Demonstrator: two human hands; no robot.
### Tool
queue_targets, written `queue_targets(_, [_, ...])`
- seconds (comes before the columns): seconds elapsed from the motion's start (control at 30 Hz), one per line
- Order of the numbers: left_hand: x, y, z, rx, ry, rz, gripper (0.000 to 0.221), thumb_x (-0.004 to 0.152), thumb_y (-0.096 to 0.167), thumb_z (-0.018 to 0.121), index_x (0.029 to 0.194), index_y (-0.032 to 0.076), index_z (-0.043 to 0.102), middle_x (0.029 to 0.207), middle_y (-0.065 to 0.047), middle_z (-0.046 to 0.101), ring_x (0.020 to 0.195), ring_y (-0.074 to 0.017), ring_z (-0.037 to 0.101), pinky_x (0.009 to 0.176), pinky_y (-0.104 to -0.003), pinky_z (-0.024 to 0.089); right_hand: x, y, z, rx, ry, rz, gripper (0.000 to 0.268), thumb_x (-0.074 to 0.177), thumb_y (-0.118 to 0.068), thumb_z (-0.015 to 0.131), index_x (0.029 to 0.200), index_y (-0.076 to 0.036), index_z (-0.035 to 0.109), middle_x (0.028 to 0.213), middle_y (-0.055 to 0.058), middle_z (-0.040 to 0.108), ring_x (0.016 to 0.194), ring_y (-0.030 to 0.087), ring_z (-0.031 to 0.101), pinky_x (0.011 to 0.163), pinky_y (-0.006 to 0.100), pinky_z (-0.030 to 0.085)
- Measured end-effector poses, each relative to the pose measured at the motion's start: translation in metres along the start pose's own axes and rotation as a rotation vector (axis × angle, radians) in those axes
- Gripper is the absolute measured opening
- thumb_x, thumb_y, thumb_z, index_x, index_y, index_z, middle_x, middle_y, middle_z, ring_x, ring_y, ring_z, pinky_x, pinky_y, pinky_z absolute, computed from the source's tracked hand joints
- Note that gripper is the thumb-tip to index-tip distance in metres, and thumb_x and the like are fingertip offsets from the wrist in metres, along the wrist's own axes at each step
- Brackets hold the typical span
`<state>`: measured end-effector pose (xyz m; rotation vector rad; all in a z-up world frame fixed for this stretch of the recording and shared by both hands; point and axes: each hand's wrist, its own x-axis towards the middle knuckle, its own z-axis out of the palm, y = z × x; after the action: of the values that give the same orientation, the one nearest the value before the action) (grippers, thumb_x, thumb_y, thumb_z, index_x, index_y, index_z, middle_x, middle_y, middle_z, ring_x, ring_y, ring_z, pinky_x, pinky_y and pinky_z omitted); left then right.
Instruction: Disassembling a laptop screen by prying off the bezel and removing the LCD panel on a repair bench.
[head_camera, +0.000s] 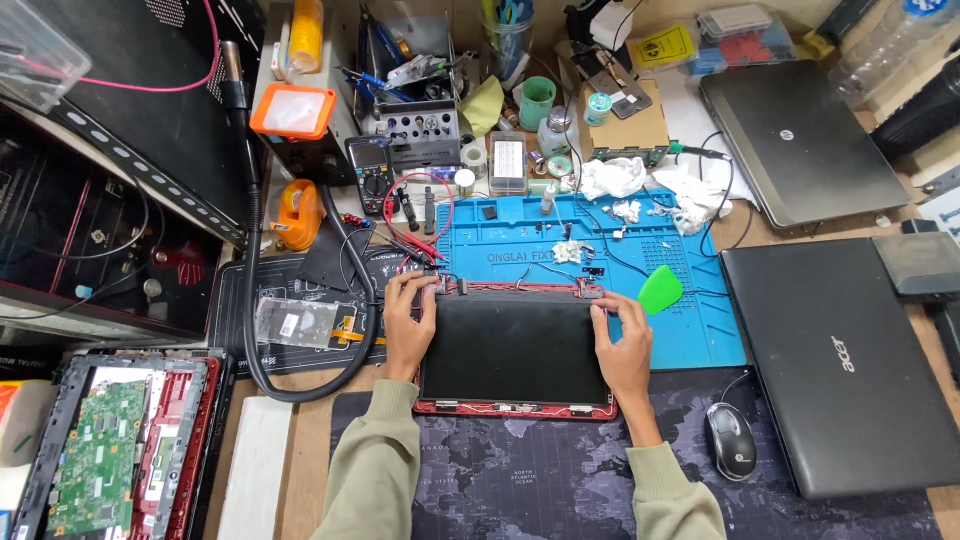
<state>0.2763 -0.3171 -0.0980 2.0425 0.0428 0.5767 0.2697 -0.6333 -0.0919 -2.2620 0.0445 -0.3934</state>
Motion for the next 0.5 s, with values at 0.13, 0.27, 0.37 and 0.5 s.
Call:
queue_targets(0.13, [0.0006, 0.0008, -0.0042, -0.046, -0.001, -0.050, 0.022, 0.102, 0.006, 0.057, 0.114, 0.011, 0.074, 0.115, -0.012, 0.063, 0.120, -0.0350, 0.059, 0.101, -0.048, 0.050, -0.0006, -0.0011, -0.0005, 0.004, -0.003, -0.001, 0.009, 0.103, -0.025, 0.066, 0.106, -0.020, 0.072, 0.120, 0.004, 0.069, 0.113, 0.031, 0.068, 0.099, 0.051, 0.049])
queue_targets(0.27, [0.0006, 0.0006, -0.0040, -0.077, -0.025, -0.028, 0.023, 0.103, 0.004, 0.054, 0.113, 0.010, 0.074, 0.108, -0.010, 0.063, 0.114, -0.0335, 0.061, 0.099, -0.047, 0.051, -0.0017, -0.0001, -0.0007, -0.003, -0.013, 0.003, 0.009, 0.104, -0.025, 0.065, 0.107, -0.020, 0.072, 0.121, 0.004, 0.068, 0.115, 0.031, 0.067, 0.099, 0.051, 0.048])
queue_targets(0.37, [-0.0002, -0.0008, -0.0038, -0.075, -0.015, -0.029, 0.023, 0.103, 0.003, 0.054, 0.110, 0.010, 0.075, 0.104, -0.009, 0.064, 0.111, -0.0318, 0.063, 0.098, -0.045, 0.052, -0.0032, -0.0041, -0.0026, -0.004, -0.015, -0.003, 0.009, 0.104, -0.025, 0.065, 0.107, -0.020, 0.072, 0.121, 0.004, 0.068, 0.115, 0.032, 0.067, 0.099, 0.051, 0.048])
queue_targets(0.5, [0.0004, 0.0008, -0.0037, -0.063, -0.011, -0.039, 0.023, 0.103, 0.003, 0.054, 0.108, 0.011, 0.075, 0.101, -0.007, 0.065, 0.108, -0.0283, 0.063, 0.097, -0.043, 0.052, -0.0025, -0.0081, -0.0046, -0.016, -0.025, -0.006, 0.010, 0.104, -0.025, 0.065, 0.108, -0.020, 0.072, 0.122, 0.004, 0.067, 0.116, 0.032, 0.066, 0.099, 0.051, 0.048])
